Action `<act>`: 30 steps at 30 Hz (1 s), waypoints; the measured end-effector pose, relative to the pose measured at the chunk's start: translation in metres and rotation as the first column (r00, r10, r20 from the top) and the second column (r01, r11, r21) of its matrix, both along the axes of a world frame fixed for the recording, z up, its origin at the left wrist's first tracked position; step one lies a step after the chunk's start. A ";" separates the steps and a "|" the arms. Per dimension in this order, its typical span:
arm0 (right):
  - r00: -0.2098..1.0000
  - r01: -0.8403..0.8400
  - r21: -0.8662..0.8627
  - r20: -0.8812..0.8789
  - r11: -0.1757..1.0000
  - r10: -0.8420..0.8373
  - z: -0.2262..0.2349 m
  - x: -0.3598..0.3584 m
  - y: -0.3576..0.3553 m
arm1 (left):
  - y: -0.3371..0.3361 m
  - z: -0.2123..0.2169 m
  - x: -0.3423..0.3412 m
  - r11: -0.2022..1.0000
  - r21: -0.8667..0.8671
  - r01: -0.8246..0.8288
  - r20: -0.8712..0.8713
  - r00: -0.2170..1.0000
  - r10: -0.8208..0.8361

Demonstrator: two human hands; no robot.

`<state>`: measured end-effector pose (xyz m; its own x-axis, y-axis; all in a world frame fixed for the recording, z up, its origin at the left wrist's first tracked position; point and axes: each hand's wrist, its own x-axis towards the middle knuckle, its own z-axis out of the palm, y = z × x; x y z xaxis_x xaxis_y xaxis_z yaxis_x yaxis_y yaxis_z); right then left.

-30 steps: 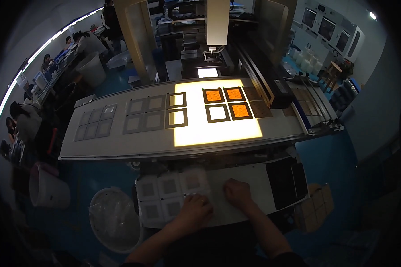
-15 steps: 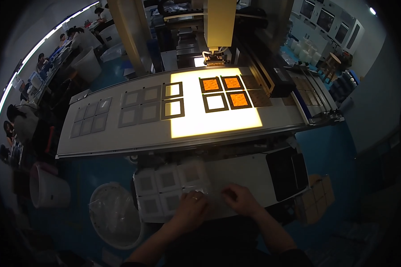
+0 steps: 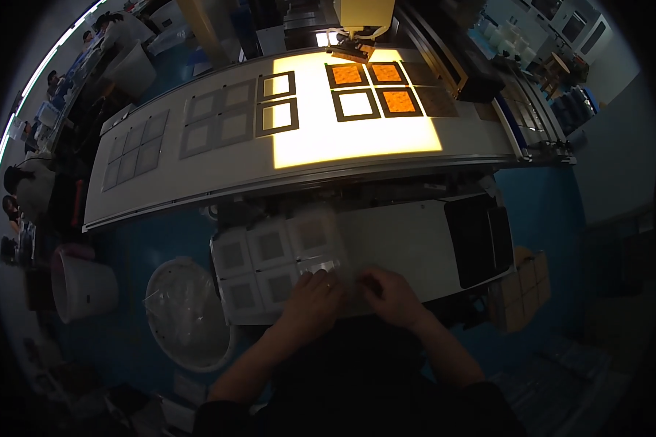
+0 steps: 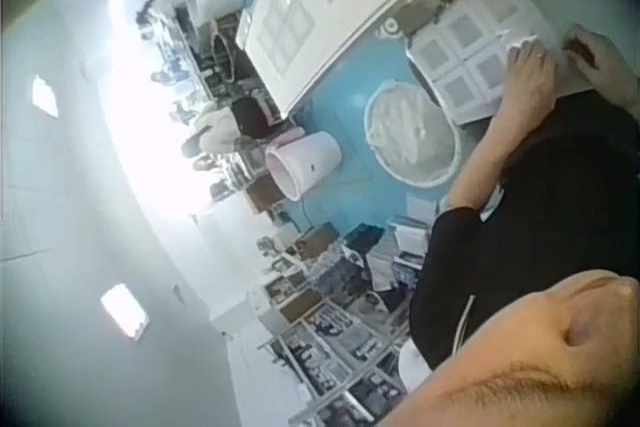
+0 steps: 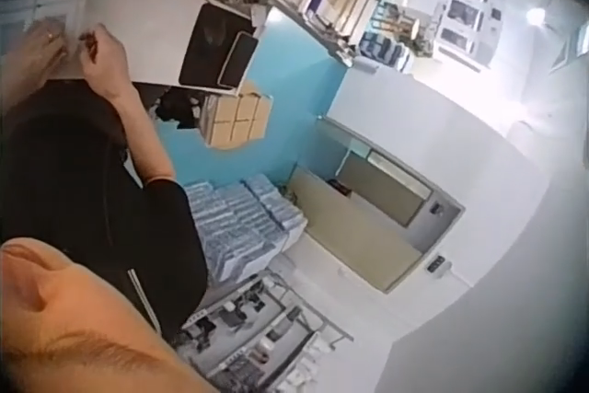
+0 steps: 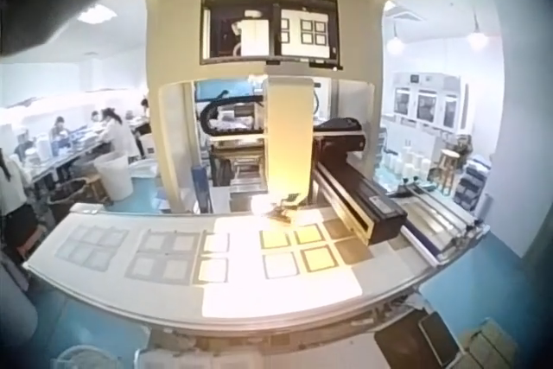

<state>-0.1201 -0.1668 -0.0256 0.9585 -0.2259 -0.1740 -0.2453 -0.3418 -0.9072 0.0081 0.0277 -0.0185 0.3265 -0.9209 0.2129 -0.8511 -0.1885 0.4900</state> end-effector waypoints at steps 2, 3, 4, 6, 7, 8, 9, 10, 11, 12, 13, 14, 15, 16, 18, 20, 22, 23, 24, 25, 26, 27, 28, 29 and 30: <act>1.000 0.020 0.021 0.022 1.000 -0.021 -0.003 -0.001 0.002 | 0.000 -0.004 -0.002 0.999 -0.042 -0.006 0.057 0.998 0.008; 1.000 0.026 0.027 0.013 0.999 -0.026 -0.004 -0.001 0.003 | 0.002 -0.004 -0.002 0.999 -0.035 -0.001 0.049 0.999 0.002; 0.999 0.029 0.043 0.018 0.999 -0.030 -0.004 -0.002 0.005 | 0.003 -0.002 -0.002 0.999 -0.054 0.003 0.034 0.999 -0.002; 0.999 0.031 0.064 0.017 0.997 -0.032 -0.001 -0.002 0.006 | 0.008 -0.002 -0.005 0.998 -0.068 0.005 0.014 1.000 -0.004; 0.999 0.023 0.106 0.025 0.994 -0.026 0.001 -0.002 0.006 | 0.011 -0.007 -0.006 0.997 -0.080 -0.011 0.022 1.000 0.013; 0.999 0.017 0.146 0.034 0.989 -0.022 0.003 -0.002 0.007 | 0.013 -0.010 -0.007 0.995 -0.094 -0.025 0.029 0.999 0.027; 0.999 0.020 0.150 0.029 0.989 -0.024 0.000 -0.002 0.007 | 0.013 -0.011 -0.008 0.996 -0.090 -0.023 0.024 0.999 0.025; 0.999 0.020 0.180 0.028 0.983 -0.026 -0.005 -0.003 0.008 | 0.013 -0.012 -0.008 0.990 -0.139 -0.019 0.026 0.999 0.023; 0.999 0.018 0.209 0.030 0.978 -0.025 -0.007 -0.002 0.008 | 0.012 -0.013 -0.007 0.982 -0.188 -0.018 0.031 0.999 0.024; 0.999 0.017 0.212 0.028 0.977 -0.024 -0.007 -0.002 0.008 | 0.012 -0.015 -0.007 0.982 -0.185 -0.019 0.029 0.999 0.025; 0.999 0.053 0.451 -0.030 0.891 -0.044 -0.006 -0.001 0.007 | 0.013 -0.017 -0.007 0.977 -0.210 -0.026 0.020 0.999 0.031; 0.994 0.098 0.657 -0.093 0.748 -0.049 -0.005 0.000 0.007 | 0.012 -0.015 -0.007 0.971 -0.235 -0.034 0.010 0.999 0.037; 0.994 0.099 0.657 -0.095 0.747 -0.048 -0.005 0.001 0.006 | 0.011 -0.012 -0.008 0.972 -0.234 -0.035 0.008 0.999 0.038; 0.996 0.073 0.632 -0.092 0.772 -0.019 -0.006 0.002 0.007 | 0.011 -0.008 -0.008 0.965 -0.254 -0.064 -0.045 0.998 0.054; 0.996 0.042 0.608 -0.091 0.793 0.017 -0.004 0.006 0.008 | 0.012 -0.003 -0.008 0.958 -0.268 -0.099 -0.098 0.992 0.075; 0.996 -0.003 0.580 -0.074 0.815 0.057 0.001 0.010 0.009 | 0.013 -0.003 -0.007 0.952 -0.262 -0.155 -0.159 0.980 0.116; 0.991 -0.001 0.575 -0.111 0.818 0.079 0.003 0.011 0.008 | 0.014 0.003 -0.007 0.956 -0.245 -0.162 -0.172 0.978 0.121; 0.984 0.003 0.568 -0.147 0.823 0.098 0.004 0.010 0.007 | 0.014 0.007 -0.006 0.959 -0.230 -0.165 -0.184 0.975 0.124; 0.984 0.001 0.569 -0.148 0.822 0.101 0.006 0.010 0.007 | 0.014 0.010 -0.006 0.959 -0.228 -0.168 -0.185 0.974 0.126; 0.985 0.001 0.590 -0.140 0.808 0.102 0.007 0.010 0.007 | 0.014 0.013 -0.005 0.961 -0.224 -0.160 -0.183 0.976 0.120; 0.986 -0.001 0.610 -0.132 0.793 0.104 0.009 0.010 0.007 | 0.014 0.014 -0.005 0.963 -0.219 -0.154 -0.181 0.977 0.115; 0.985 -0.003 0.610 -0.134 0.792 0.107 0.011 0.010 0.008 | 0.013 0.014 -0.004 0.963 -0.218 -0.158 -0.183 0.976 0.118; 0.988 -0.019 0.590 -0.110 0.807 0.104 0.014 0.010 0.008 | 0.012 0.014 -0.004 0.959 -0.233 -0.163 -0.194 0.974 0.119; 0.991 -0.033 0.570 -0.085 0.821 0.099 0.015 0.010 0.008 | 0.011 0.013 -0.003 0.954 -0.248 -0.166 -0.205 0.972 0.116; 0.991 -0.033 0.571 -0.086 0.820 0.099 0.013 0.009 0.009 | 0.011 0.013 -0.004 0.955 -0.247 -0.166 -0.206 0.972 0.116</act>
<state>-0.1110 -0.1576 -0.0128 0.9356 0.0075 -0.3531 -0.3470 0.2061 -0.9149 0.0039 0.0387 -0.0051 0.5063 -0.7830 0.3615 -0.7133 -0.1446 0.6858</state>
